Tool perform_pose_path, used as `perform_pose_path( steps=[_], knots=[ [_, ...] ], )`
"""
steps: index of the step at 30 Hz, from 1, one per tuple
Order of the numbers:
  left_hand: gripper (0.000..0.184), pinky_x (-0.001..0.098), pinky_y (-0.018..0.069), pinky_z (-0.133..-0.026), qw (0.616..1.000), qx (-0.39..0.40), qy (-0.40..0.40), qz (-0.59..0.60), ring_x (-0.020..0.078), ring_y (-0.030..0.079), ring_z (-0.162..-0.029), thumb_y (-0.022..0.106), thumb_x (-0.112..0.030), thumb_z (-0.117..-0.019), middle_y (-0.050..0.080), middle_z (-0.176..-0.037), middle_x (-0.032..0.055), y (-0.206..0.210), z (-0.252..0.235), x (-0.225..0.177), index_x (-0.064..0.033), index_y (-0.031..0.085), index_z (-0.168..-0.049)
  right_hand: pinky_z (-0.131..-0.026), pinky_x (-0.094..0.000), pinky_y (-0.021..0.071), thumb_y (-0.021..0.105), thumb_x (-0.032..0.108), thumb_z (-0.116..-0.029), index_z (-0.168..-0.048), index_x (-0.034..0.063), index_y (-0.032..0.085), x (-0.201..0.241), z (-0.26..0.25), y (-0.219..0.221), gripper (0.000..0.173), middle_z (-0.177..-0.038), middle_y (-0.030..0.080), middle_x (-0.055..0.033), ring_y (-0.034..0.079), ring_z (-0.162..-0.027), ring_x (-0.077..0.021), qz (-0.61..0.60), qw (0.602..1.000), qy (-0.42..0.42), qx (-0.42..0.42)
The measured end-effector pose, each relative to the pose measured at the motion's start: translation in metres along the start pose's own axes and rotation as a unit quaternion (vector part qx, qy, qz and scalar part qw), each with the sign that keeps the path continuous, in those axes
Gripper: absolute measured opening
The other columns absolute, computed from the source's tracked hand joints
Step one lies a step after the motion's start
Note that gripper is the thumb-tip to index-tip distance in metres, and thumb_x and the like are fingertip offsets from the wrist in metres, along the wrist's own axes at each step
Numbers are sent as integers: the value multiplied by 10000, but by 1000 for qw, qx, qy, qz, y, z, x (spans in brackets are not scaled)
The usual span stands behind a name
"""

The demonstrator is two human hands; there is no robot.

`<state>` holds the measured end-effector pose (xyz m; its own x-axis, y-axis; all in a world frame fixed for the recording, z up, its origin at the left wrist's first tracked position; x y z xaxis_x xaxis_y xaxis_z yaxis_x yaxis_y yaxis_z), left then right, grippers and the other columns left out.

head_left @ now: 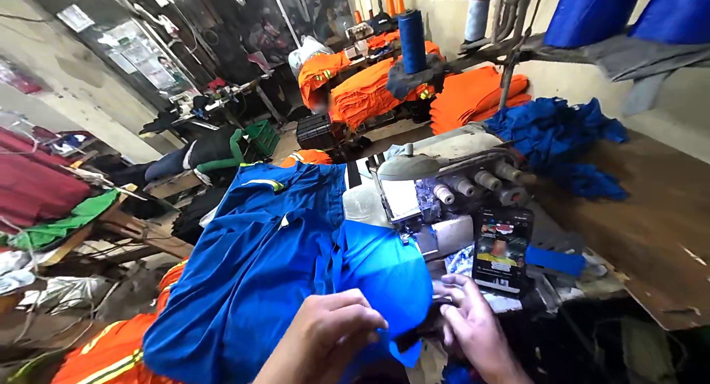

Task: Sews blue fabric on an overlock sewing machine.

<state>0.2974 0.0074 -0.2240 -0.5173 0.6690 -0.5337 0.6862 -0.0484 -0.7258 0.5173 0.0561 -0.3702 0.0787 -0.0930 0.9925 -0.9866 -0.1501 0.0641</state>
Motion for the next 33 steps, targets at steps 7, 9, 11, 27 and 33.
perform_pose_path(
  steps=[7, 9, 11, 27, 33],
  knots=[
    [226, 221, 539, -679, 1000, 8, 11, -3, 71, 646, -792, 556, -251, -1064, 676, -882, 23, 24, -13, 0, -108, 731, -1057, -595, -182, 553, 654, 399, -1004, -1441, 152, 521, 28, 10, 16, 519, -1347, 660, 33, 648, -750, 26, -66, 974, -191, 100],
    [215, 226, 532, -662, 1000, -3, 11, -18, 74, 647, -781, 566, -246, -1058, 683, -878, 23, 31, -15, -2, -114, 735, -1046, -805, -269, 611, 710, 348, -967, -1288, 126, 653, 28, 26, 22, 394, -1144, 726, 34, 700, -941, -36, -92, 955, -174, 223],
    [195, 196, 526, -659, 998, -43, 9, -34, 51, 640, -779, 579, -239, -1052, 679, -870, 12, 33, -15, -1, -116, 729, -1033, -789, -375, 618, 717, 237, -964, -998, 48, 757, 10, 42, 17, 197, -904, 766, -56, 737, -859, -115, 20, 955, -154, 252],
    [182, 310, 587, -770, 951, -103, -203, -210, 39, 679, -856, 654, -353, -976, 705, -910, -88, 62, -56, 82, -206, 762, -982, -571, -304, 554, 814, 268, -859, -1185, 60, 673, -6, -38, 9, 412, -942, 730, -47, 648, -658, -124, -68, 957, 123, 252],
    [178, 250, 577, -787, 964, -98, -180, -169, 15, 668, -871, 631, -304, -994, 699, -915, -89, 58, -52, 84, -188, 765, -977, -627, -287, 566, 749, 220, -929, -939, 27, 757, -23, 31, -24, 194, -795, 725, -22, 645, -644, -63, 11, 982, 67, 175]
  ],
)
Point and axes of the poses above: each hand's wrist, its own z-axis away from the middle knuckle, its own y-axis out of the palm, x = y × z, the point moved 3 cm from there along -z, towards the middle knuckle
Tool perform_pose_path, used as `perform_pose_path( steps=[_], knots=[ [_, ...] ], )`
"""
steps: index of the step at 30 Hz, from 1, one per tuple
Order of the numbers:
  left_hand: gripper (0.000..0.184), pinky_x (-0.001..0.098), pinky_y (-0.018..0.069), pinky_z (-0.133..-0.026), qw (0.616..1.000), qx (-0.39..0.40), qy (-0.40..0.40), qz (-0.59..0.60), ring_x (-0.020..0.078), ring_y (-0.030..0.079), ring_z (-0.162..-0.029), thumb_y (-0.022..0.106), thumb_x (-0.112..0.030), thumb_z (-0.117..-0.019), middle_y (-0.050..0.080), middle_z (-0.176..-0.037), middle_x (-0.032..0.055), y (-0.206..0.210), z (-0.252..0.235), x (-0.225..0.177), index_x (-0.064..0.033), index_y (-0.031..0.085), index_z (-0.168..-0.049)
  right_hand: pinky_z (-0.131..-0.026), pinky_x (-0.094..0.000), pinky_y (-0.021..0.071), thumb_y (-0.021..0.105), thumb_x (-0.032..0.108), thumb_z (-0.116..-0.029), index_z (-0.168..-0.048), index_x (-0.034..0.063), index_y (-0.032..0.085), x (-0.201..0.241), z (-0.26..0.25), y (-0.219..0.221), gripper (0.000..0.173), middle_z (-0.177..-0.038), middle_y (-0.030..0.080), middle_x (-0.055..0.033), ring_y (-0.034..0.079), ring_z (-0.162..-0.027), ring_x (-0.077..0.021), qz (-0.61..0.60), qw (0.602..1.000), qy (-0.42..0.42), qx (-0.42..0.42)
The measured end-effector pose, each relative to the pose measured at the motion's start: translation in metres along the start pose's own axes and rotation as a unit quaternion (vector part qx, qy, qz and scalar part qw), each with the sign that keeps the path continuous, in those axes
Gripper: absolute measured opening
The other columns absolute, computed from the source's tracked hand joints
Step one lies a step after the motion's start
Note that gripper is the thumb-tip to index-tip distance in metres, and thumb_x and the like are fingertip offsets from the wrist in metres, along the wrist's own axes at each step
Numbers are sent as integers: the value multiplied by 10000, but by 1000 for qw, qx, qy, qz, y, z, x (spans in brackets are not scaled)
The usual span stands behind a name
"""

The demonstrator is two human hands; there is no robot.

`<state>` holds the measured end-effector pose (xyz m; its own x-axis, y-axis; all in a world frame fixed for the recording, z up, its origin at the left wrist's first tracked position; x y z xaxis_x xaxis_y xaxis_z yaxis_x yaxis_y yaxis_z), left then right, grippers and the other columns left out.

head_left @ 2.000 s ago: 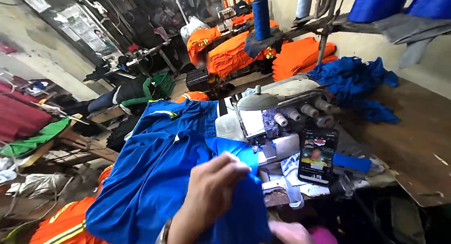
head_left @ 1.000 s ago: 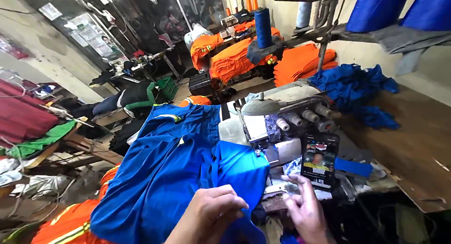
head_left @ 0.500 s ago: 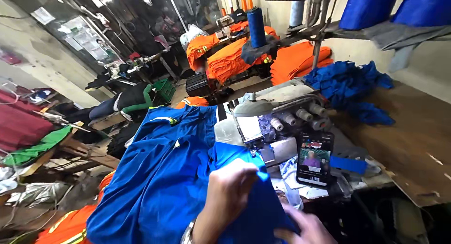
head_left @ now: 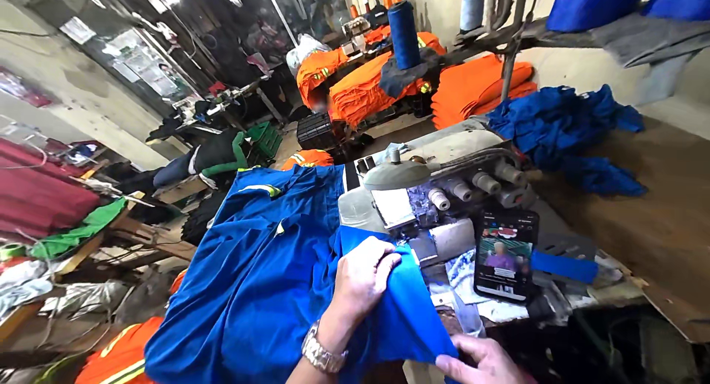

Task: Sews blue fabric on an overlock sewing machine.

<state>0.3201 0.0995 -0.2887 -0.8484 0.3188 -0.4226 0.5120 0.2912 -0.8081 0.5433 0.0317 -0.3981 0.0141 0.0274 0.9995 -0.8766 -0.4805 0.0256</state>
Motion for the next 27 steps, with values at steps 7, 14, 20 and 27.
perform_pose_path(
  steps=[7, 14, 20, 27],
  knots=[
    [119, 244, 588, -753, 997, -55, 60, 5, 11, 675, -851, 672, -253, -972, 708, -913, -96, -5, -1, -7, -189, 769, -948, -694, -345, 614, 719, 196, -943, -917, 19, 790, 10, 14, -1, 192, -823, 753, -94, 717, -705, -154, 175, 975, -74, -116],
    [126, 244, 593, -776, 998, -54, 38, 16, 7, 676, -863, 667, -271, -977, 708, -928, -104, -5, 1, -1, -193, 765, -961, -761, -374, 629, 719, 214, -922, -915, 85, 796, 12, -3, 12, 151, -1362, 646, -150, 729, -981, -177, 213, 960, -158, -90],
    [135, 250, 587, -738, 998, -58, 27, 10, 6, 670, -827, 652, -289, -984, 701, -910, -109, -5, 1, -4, -202, 754, -969, -749, -286, 629, 720, 286, -927, -824, 110, 778, -12, -26, 7, 212, -1103, 769, -13, 738, -913, -73, 215, 937, -238, -137],
    [152, 275, 593, -752, 996, -53, 55, -37, 25, 682, -849, 654, -298, -980, 711, -914, -91, -2, -4, 0, -197, 765, -955, -727, -266, 613, 768, 109, -876, -899, 32, 795, -13, 10, -6, 85, -975, 755, -77, 712, -809, -88, 84, 985, -101, -112]
  ],
)
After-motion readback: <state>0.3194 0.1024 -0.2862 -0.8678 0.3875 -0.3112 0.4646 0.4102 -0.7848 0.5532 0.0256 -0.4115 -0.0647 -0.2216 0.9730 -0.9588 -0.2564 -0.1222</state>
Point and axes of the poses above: each hand's wrist, its own z-axis away from the middle knuckle, its own y-axis out of the palm, x = y × z, the point moved 3 cm from there along -z, towards the middle knuckle
